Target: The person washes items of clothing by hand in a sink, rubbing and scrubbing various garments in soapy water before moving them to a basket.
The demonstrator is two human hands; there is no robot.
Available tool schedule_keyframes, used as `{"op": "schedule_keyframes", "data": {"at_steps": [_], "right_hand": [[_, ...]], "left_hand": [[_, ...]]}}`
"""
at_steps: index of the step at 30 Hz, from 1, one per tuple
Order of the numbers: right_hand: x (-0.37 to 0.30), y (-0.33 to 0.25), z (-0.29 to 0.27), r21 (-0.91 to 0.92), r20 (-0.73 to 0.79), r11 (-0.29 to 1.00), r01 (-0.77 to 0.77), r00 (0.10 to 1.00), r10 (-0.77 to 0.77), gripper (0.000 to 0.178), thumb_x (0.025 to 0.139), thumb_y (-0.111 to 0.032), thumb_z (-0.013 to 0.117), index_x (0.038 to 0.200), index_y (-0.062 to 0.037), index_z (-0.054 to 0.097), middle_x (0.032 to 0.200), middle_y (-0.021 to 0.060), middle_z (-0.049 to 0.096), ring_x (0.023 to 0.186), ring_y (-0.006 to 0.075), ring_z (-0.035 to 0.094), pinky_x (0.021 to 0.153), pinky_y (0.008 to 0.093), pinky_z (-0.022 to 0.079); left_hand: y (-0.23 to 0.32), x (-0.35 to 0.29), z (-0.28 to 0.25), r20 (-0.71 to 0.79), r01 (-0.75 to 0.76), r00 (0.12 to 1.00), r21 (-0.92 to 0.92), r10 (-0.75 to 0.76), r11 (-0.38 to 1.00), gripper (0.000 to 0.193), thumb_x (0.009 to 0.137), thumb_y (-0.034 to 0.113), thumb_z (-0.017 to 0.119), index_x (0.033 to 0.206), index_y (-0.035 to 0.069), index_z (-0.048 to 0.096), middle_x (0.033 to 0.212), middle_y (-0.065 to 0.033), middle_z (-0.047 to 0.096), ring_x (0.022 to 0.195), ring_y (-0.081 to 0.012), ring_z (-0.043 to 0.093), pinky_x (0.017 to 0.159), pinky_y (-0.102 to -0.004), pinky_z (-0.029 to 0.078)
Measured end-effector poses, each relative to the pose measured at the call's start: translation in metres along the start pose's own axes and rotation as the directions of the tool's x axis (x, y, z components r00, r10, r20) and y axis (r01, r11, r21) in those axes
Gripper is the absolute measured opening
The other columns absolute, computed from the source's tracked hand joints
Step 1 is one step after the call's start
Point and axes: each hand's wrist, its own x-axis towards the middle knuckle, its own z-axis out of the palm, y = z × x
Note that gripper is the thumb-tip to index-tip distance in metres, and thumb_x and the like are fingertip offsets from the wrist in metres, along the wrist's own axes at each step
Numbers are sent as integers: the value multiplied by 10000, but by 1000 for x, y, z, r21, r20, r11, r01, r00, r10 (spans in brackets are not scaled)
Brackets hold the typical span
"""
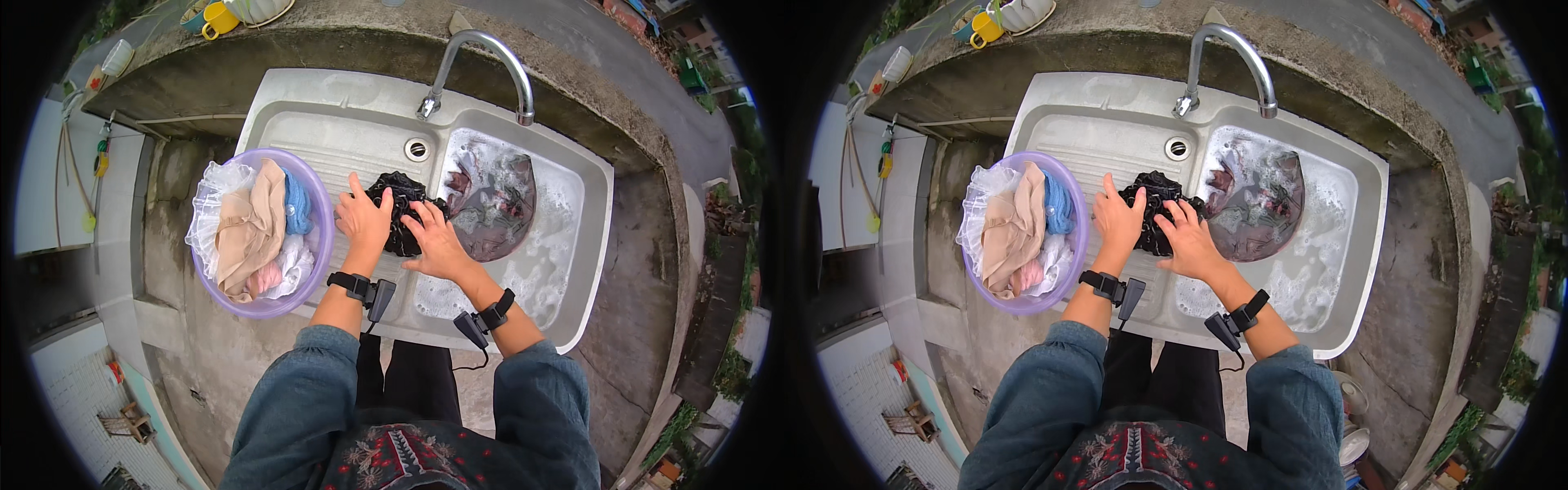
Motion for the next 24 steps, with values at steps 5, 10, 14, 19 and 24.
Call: {"op": "schedule_keyframes", "data": {"at_steps": [5,10,14,19,24], "right_hand": [[18,23,-4,291,-169,930,-225,944,282,1059,536,-384,802,1390,-151,222,1405,178,211,1246,412,270,965,478,375],[-32,-23,53,56,-310,991,-123,941,134,812,509,-269,755,1246,-120,450,1237,158,397,1165,415,338,859,490,422],[19,-14,23,129,-96,957,-261,957,274,686,535,-297,717,1152,-83,504,1164,154,462,1040,354,465,807,458,448],[43,-4,10,158,113,904,-396,917,382,884,583,-281,709,1343,-70,309,1406,148,257,1187,391,374,894,480,430],[-23,-33,61,5,-219,945,-327,922,320,931,555,-270,758,1324,-15,297,1340,175,301,1216,415,290,825,553,431]], "left_hand": [[-13,-2,7,247,-296,932,89,267,951,513,804,305,506,1298,187,434,1420,-154,229,1285,-463,164,939,-683,197],[-78,-59,16,-88,-589,808,-83,583,804,372,700,300,584,962,36,575,1163,-149,461,1093,-359,395,881,-500,319],[-52,-22,27,-79,-387,917,55,390,921,331,706,308,572,888,32,570,1075,-115,506,1011,-310,444,821,-470,331],[-19,6,21,-219,-341,888,279,405,898,521,749,369,549,1192,96,505,1296,-132,436,1238,-341,321,933,-619,253],[-53,-39,12,59,-456,890,118,452,882,430,710,315,570,1084,103,565,1115,-70,567,1085,-290,459,842,-516,344]]}}
